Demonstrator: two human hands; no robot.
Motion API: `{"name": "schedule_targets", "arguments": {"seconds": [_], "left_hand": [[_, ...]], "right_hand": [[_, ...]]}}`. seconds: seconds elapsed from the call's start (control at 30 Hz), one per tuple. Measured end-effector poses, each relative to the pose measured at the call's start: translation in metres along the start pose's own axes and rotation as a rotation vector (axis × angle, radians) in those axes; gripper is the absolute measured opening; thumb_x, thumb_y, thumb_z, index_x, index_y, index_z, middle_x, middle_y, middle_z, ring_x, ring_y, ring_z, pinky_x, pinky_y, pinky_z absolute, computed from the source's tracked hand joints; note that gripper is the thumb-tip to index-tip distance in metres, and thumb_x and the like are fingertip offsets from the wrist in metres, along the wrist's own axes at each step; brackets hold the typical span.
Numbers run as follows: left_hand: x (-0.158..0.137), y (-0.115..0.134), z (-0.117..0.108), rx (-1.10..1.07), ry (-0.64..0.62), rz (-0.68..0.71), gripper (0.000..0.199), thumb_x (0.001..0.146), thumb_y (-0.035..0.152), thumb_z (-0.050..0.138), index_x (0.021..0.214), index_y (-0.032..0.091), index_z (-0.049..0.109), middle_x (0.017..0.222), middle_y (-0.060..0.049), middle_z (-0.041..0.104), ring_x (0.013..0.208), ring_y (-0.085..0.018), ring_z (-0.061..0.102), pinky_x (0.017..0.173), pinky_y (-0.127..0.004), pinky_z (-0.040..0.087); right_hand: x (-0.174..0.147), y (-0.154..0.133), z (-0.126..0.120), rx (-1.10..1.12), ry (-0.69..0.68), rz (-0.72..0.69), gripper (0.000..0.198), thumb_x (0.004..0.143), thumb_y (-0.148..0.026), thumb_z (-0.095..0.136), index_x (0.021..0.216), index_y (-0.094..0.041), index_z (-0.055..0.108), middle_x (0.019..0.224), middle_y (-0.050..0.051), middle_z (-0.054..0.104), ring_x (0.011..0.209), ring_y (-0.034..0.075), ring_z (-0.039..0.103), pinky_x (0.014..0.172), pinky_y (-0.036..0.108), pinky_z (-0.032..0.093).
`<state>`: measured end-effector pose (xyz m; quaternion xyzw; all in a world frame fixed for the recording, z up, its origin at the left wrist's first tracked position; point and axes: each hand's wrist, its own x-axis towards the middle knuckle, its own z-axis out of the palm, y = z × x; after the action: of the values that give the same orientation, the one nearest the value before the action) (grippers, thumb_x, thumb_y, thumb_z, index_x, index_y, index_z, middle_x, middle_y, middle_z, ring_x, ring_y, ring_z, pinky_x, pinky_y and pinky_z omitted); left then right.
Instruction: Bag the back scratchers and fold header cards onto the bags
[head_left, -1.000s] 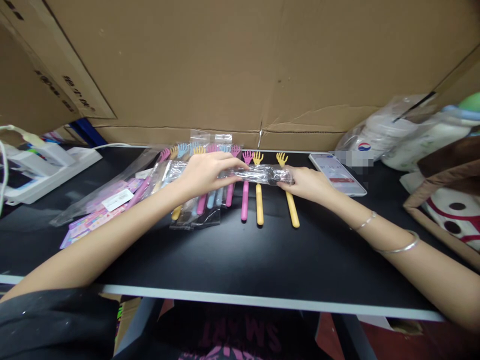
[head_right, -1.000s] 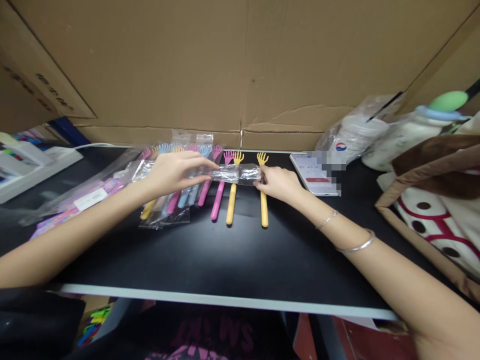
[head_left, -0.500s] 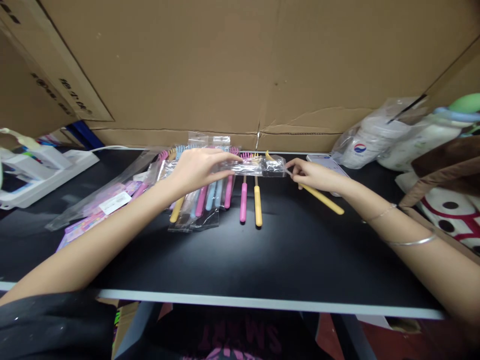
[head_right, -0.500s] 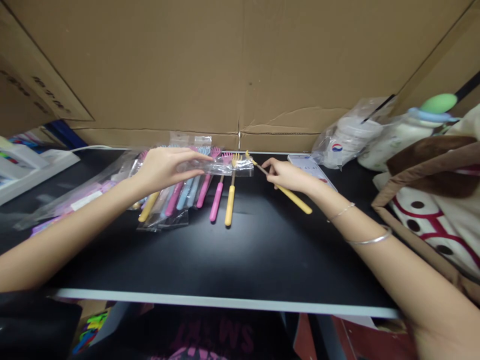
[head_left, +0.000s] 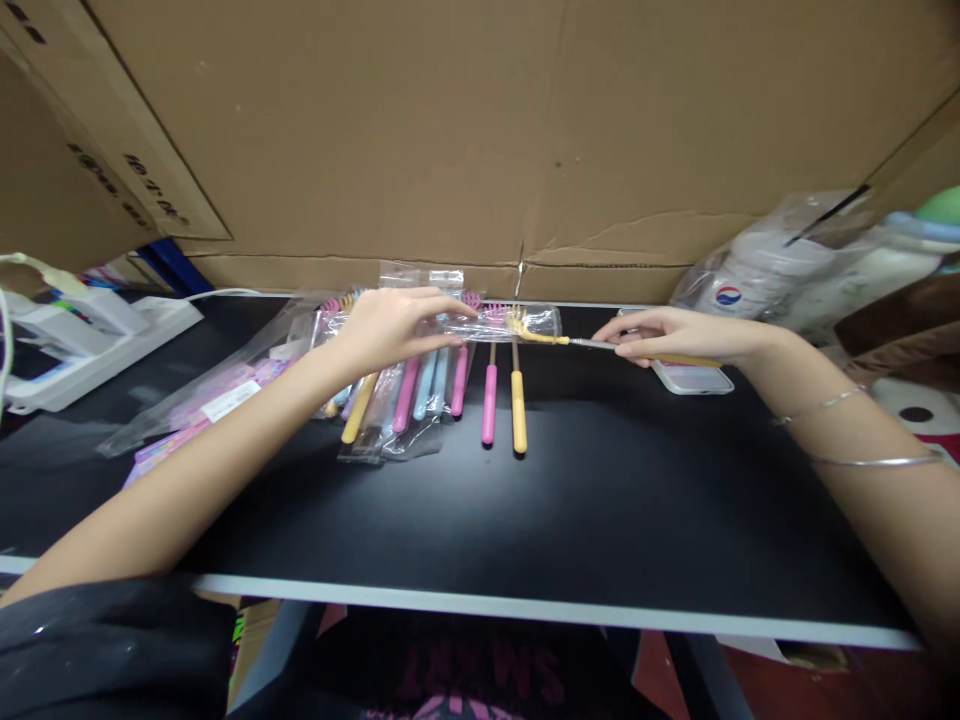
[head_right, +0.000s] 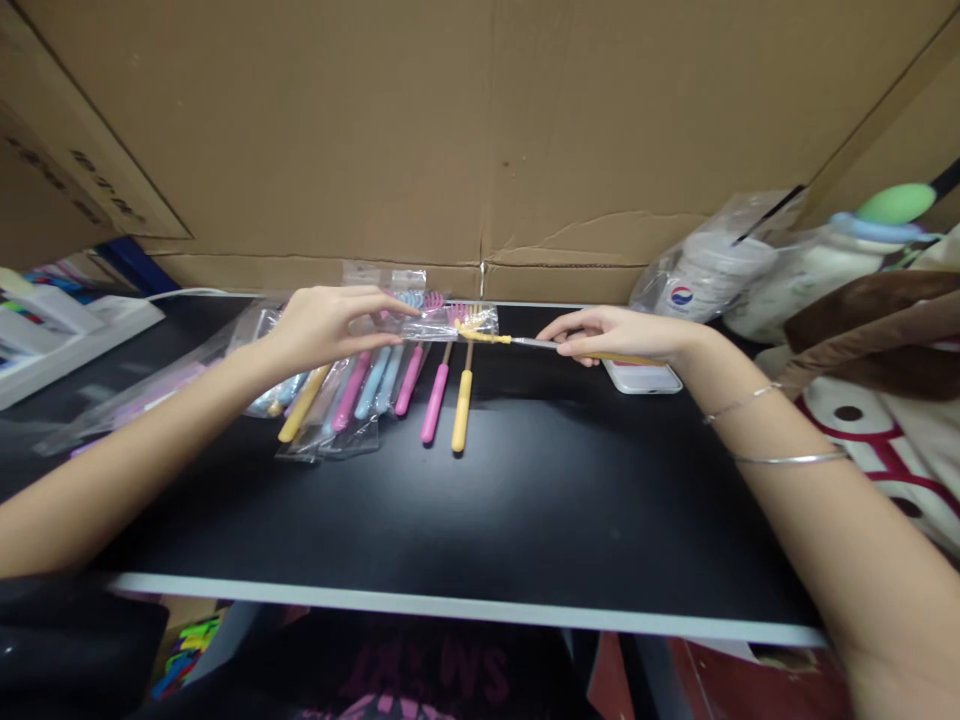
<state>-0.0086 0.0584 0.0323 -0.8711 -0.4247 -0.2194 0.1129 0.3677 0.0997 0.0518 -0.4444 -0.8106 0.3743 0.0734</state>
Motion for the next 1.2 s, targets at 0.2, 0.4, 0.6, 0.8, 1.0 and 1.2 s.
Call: {"name": "schedule_targets", "arguments": {"seconds": [0.2, 0.4, 0.6, 0.8, 1.0, 1.2], "left_hand": [[0.000, 0.001, 0.001, -0.010, -0.053, 0.020, 0.032, 0.091, 0.047, 0.063, 0.121, 0.035, 0.065, 0.114, 0.004, 0.072, 0.086, -0.014, 0.068, 0.059, -0.021, 0.034], [0.000, 0.002, 0.001, -0.009, -0.063, 0.032, 0.036, 0.091, 0.049, 0.063, 0.124, 0.036, 0.064, 0.114, 0.004, 0.072, 0.088, -0.014, 0.068, 0.058, -0.021, 0.033], [0.000, 0.005, 0.003, -0.004, -0.094, 0.030, 0.038, 0.090, 0.052, 0.063, 0.125, 0.036, 0.064, 0.112, 0.003, 0.072, 0.087, -0.015, 0.068, 0.058, -0.022, 0.034], [-0.001, 0.010, 0.005, -0.023, -0.129, 0.057, 0.039, 0.091, 0.051, 0.061, 0.127, 0.035, 0.063, 0.114, 0.002, 0.072, 0.094, -0.016, 0.069, 0.059, -0.021, 0.036], [0.000, 0.011, 0.004, -0.018, -0.167, 0.048, 0.042, 0.092, 0.052, 0.060, 0.130, 0.036, 0.061, 0.116, 0.002, 0.071, 0.095, -0.016, 0.069, 0.060, -0.021, 0.037], [0.000, 0.009, 0.004, 0.030, -0.196, 0.032, 0.045, 0.091, 0.054, 0.060, 0.132, 0.035, 0.060, 0.114, 0.000, 0.071, 0.097, -0.018, 0.068, 0.060, -0.022, 0.038]], "right_hand": [[0.009, -0.001, 0.007, 0.011, 0.011, -0.062, 0.048, 0.074, -0.061, 0.071, 0.108, -0.027, 0.073, 0.082, 0.002, 0.061, 0.068, 0.014, 0.050, 0.064, 0.031, 0.042], [0.011, -0.006, 0.011, -0.057, 0.016, -0.097, 0.048, 0.075, -0.064, 0.069, 0.106, -0.027, 0.074, 0.077, 0.001, 0.058, 0.071, 0.015, 0.050, 0.066, 0.031, 0.039], [0.012, -0.005, 0.013, -0.085, 0.068, -0.106, 0.052, 0.073, -0.064, 0.070, 0.106, -0.025, 0.074, 0.078, 0.000, 0.055, 0.073, 0.015, 0.048, 0.067, 0.031, 0.037], [0.013, -0.016, 0.027, -0.118, 0.094, -0.138, 0.052, 0.075, -0.065, 0.067, 0.107, -0.024, 0.075, 0.080, 0.001, 0.052, 0.073, 0.015, 0.046, 0.066, 0.030, 0.036], [0.012, -0.015, 0.024, -0.134, 0.082, -0.121, 0.053, 0.074, -0.066, 0.067, 0.104, -0.023, 0.075, 0.079, 0.001, 0.052, 0.073, 0.015, 0.046, 0.066, 0.030, 0.037], [0.011, -0.004, 0.013, -0.154, 0.051, -0.093, 0.053, 0.072, -0.067, 0.068, 0.103, -0.024, 0.076, 0.075, 0.000, 0.053, 0.069, 0.014, 0.046, 0.063, 0.030, 0.036]]}}
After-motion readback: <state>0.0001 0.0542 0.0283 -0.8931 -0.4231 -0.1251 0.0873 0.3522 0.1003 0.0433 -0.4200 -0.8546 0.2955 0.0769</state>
